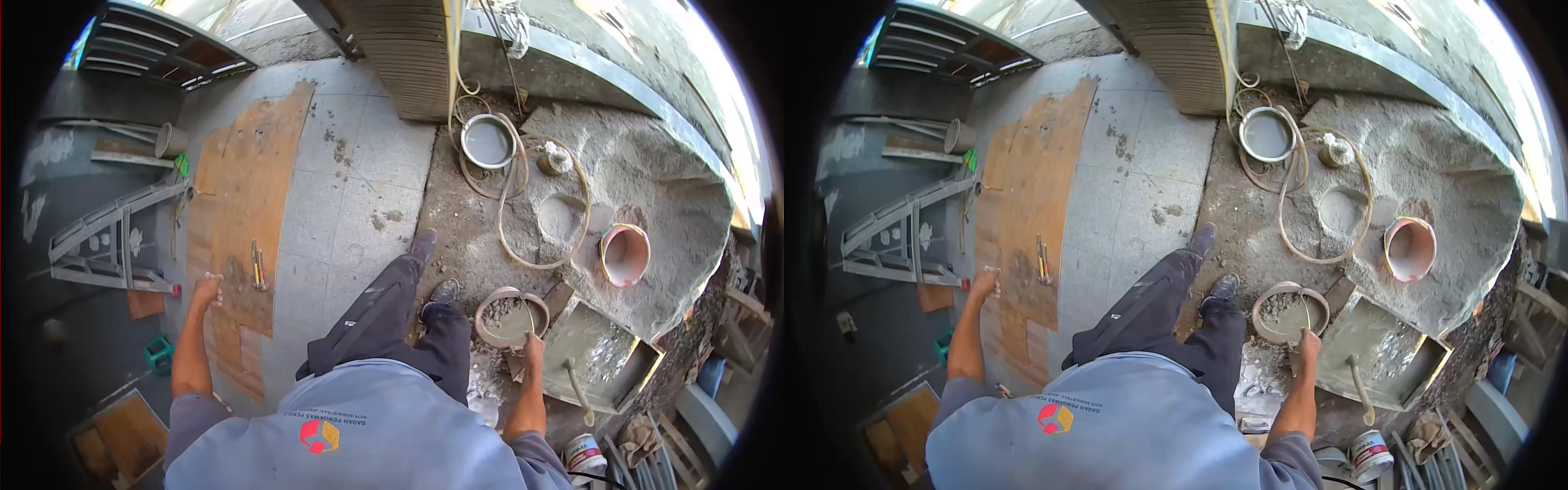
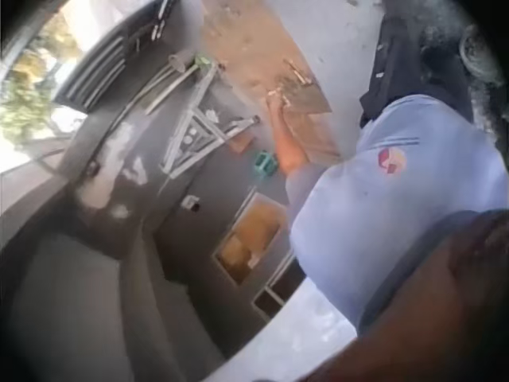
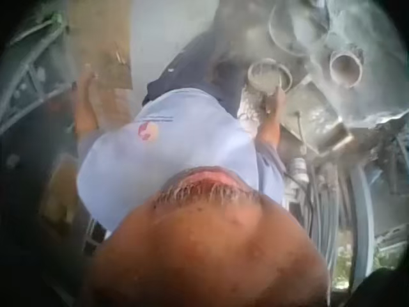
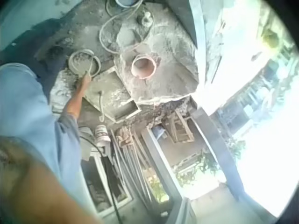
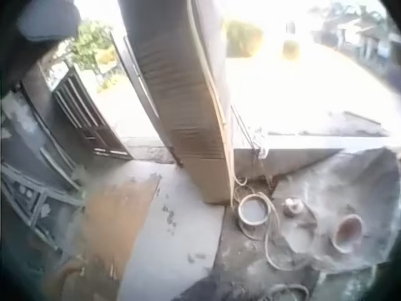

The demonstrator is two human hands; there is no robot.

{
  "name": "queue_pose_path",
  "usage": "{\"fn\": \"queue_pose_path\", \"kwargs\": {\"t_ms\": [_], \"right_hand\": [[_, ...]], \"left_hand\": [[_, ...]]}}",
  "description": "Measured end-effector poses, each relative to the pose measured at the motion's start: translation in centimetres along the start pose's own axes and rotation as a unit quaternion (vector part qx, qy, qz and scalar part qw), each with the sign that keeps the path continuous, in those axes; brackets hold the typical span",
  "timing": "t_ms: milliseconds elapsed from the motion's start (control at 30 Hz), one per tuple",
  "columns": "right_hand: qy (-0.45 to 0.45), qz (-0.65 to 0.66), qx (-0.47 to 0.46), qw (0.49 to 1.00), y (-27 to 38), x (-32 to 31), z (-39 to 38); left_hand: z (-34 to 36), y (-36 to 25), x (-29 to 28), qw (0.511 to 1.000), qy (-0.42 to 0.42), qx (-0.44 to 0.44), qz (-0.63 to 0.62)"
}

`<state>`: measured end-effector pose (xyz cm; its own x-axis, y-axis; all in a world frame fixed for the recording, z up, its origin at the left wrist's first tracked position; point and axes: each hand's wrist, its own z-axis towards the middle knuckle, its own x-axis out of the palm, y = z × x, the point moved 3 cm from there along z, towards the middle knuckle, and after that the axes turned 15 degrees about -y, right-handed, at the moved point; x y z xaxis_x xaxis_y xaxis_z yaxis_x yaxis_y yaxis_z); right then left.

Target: Apply and smooth mortar on the ground using a trowel.

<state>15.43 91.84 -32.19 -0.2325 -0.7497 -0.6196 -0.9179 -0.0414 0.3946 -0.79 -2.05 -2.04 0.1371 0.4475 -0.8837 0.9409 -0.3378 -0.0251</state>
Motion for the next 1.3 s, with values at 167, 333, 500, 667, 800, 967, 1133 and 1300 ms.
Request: {"fn": "queue_pose_path", "kwargs": {"t_ms": [167, 333, 500, 667, 800, 967, 1133, 1300], "right_hand": [[-0.017, 0.094, 0.045, 0.994, 12.6, 2.9, -6.8], [-0.037, 0.117, 0.046, 0.991, 20.6, 5.1, -13.9], [-0.064, 0.094, 0.05, 0.992, 28.2, 11.6, -18.7], [-0.028, 0.105, 0.084, 0.99, 35.7, 18.1, -21.8], [0.046, 0.144, 0.12, 0.981, 40.3, 25.0, -23.7], [0.043, 0.194, 0.161, 0.967, 47.2, 36.0, -26.6], [0.055, 0.167, 0.161, 0.971, 54.3, 47.1, -29.0], [-0.002, 0.174, 0.161, 0.971, 62.9, 56.4, -33.5]], "left_hand": [[2.5, 4.5, -5.3, 0.988, -0.042, -0.077, -0.129], [7.3, 18.4, -7.0, 0.954, -0.037, -0.219, -0.202], [13.7, 31.9, -8.1, 0.872, -0.054, -0.37, -0.317], [24.2, 28.5, -11.9, 0.893, -0.06, -0.321, -0.31], [34.7, 19.7, -18.3, 0.918, -0.095, -0.243, -0.298], [49.1, 9.7, -32.4, 0.949, -0.189, -0.108, -0.229], [60.4, -2.0, -45.6, 0.947, -0.258, -0.045, -0.185], [67.1, -11.3, -47.8, 0.955, -0.251, -0.015, -0.156]]}}
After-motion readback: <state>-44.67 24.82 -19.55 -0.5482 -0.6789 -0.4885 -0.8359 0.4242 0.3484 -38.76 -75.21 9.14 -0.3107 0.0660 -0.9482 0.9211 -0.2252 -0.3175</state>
